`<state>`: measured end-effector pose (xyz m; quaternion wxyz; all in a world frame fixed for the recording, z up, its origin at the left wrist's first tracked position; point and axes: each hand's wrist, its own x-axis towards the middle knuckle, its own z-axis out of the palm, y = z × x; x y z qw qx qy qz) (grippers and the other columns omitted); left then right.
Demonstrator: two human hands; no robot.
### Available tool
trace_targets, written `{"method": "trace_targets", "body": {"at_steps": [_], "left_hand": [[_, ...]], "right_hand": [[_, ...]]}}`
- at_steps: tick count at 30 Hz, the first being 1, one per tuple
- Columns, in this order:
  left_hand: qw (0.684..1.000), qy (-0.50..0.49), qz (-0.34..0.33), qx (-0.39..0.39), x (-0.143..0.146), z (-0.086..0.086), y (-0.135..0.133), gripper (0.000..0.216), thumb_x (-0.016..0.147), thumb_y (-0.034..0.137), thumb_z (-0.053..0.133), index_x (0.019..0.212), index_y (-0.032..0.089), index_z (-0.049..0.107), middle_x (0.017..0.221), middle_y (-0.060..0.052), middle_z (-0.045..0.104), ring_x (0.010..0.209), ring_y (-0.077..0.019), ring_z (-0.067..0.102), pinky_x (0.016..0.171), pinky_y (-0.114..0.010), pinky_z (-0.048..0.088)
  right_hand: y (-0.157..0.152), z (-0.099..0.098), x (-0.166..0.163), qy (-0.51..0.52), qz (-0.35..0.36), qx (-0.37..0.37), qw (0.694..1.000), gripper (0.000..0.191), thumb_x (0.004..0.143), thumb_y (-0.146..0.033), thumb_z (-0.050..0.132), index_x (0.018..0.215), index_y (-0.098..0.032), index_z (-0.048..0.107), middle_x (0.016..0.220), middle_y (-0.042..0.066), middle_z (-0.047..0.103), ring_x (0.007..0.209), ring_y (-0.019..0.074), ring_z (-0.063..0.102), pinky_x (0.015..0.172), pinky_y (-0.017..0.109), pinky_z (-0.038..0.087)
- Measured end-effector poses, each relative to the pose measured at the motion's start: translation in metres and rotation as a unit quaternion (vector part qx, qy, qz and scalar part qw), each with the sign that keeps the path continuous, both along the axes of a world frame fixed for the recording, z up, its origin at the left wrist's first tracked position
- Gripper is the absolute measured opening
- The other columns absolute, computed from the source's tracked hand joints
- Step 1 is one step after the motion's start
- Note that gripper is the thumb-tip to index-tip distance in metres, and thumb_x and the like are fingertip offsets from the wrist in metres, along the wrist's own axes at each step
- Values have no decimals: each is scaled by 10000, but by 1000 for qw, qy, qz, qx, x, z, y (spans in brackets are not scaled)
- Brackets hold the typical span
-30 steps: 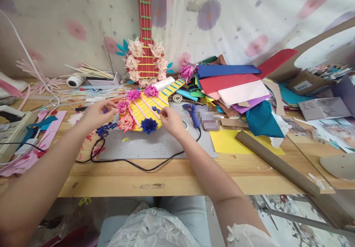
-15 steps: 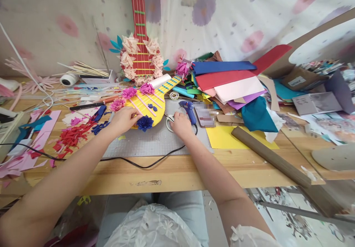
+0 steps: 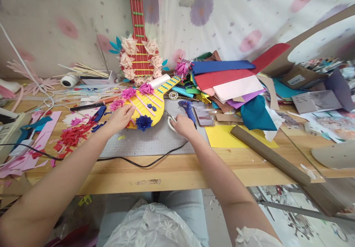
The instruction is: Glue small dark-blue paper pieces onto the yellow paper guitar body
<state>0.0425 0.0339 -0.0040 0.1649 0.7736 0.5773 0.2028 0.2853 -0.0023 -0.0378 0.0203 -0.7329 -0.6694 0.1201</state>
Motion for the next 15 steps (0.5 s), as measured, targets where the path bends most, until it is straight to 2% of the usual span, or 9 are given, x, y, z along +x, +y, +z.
{"method": "trace_targets", "body": {"at_steps": [3, 6, 9, 12, 15], "left_hand": [[998, -24, 53, 40, -9, 4, 4, 286, 890, 376, 309, 708, 205, 450, 647, -4, 466, 631, -159, 458, 591, -278, 306], [992, -92, 60, 62, -21, 7, 12, 225, 886, 318, 323, 793, 200, 490, 682, -3, 486, 650, -150, 469, 615, -270, 341], [979, -179, 83, 51, -35, 11, 19, 174, 872, 247, 348, 927, 198, 507, 691, 11, 485, 626, -130, 470, 619, -255, 372], [969, -218, 113, 24, -55, 20, 23, 207, 859, 168, 356, 980, 167, 524, 686, 16, 481, 609, -108, 461, 659, -253, 413], [963, -243, 112, -6, -82, 31, 20, 253, 822, 113, 388, 991, 119, 577, 795, -19, 590, 684, -87, 535, 791, -288, 459]], "right_hand": [[-7, 3, 9, 13, 2, -23, 1000, 313, 867, -435, 439, 929, -167, 589, 947, 117, 682, 899, 238, 630, 678, 286, 404], [-11, 3, 10, -10, -12, -9, 1000, 324, 843, -447, 479, 984, -168, 565, 946, 123, 682, 897, 253, 634, 682, 298, 408], [-11, -1, 6, -40, -17, 19, 999, 339, 846, -421, 495, 1050, -153, 532, 981, 140, 670, 921, 256, 632, 702, 309, 421], [-7, -6, 0, -59, -2, 43, 997, 317, 855, -371, 496, 1069, -139, 523, 1029, 149, 648, 956, 246, 620, 718, 306, 431], [-3, -12, -2, -71, 6, 63, 996, 313, 856, -353, 493, 1071, -128, 529, 1061, 151, 622, 973, 243, 603, 735, 305, 437]]}}
